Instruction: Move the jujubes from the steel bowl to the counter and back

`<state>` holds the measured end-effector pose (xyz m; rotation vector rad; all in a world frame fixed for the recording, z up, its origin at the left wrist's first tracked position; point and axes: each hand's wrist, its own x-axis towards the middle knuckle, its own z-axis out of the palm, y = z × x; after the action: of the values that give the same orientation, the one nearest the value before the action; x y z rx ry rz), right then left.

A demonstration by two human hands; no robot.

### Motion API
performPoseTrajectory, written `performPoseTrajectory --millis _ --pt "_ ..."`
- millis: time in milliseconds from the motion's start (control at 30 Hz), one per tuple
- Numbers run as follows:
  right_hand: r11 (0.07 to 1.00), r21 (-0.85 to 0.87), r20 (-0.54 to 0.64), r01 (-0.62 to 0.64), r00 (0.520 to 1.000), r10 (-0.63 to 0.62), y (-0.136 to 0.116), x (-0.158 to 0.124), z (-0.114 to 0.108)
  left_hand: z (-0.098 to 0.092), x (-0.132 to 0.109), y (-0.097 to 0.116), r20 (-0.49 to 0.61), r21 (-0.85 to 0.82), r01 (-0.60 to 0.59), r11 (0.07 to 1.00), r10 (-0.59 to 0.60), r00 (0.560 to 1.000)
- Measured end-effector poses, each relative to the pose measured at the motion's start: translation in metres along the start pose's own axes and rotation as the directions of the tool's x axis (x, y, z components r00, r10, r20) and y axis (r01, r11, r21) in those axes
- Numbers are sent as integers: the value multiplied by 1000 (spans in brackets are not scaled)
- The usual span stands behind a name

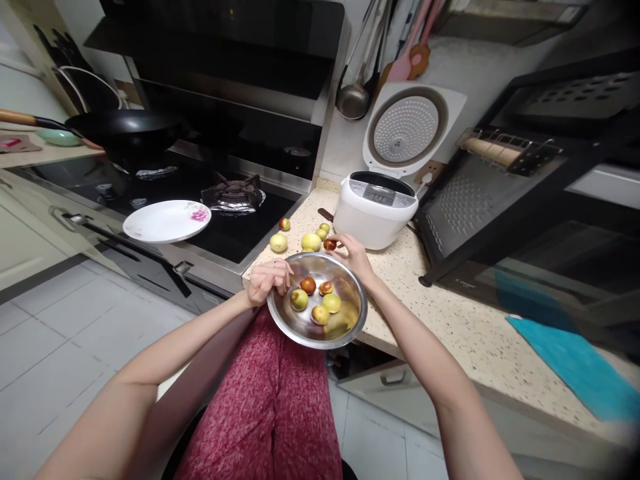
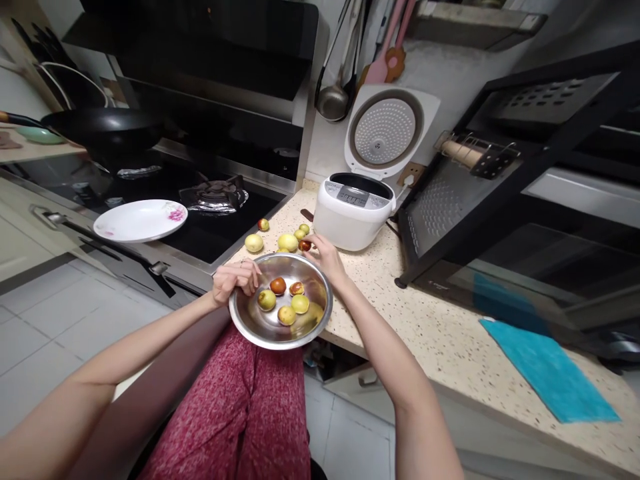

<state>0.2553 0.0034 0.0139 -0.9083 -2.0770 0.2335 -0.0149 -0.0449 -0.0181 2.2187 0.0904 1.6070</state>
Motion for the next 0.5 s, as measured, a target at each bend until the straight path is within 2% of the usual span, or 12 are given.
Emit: performPoseTrajectory --millis 100,233,300,367,500 --pt "1000 -24 -72 12 997 -14 -6 4 -11 -1 -1 0 5 9 13 1000 -13 1000" --pt "999 13 -91 53 995 -51 -23 7 -26 -2 -2 -1 10 22 53 998 -53 999" --pt "992 102 -14 74 997 -73 -36 6 -33 -1 -3 -1 2 22 48 999 -48 999" --pt "975 204 142 85 983 -115 -47 3 -37 -1 -3 -2 2 22 34 999 -34 999" --pt "949 308 405 69 893 -196 -62 -4 -34 -1 -3 -1 15 28 19 999 -20 1000"
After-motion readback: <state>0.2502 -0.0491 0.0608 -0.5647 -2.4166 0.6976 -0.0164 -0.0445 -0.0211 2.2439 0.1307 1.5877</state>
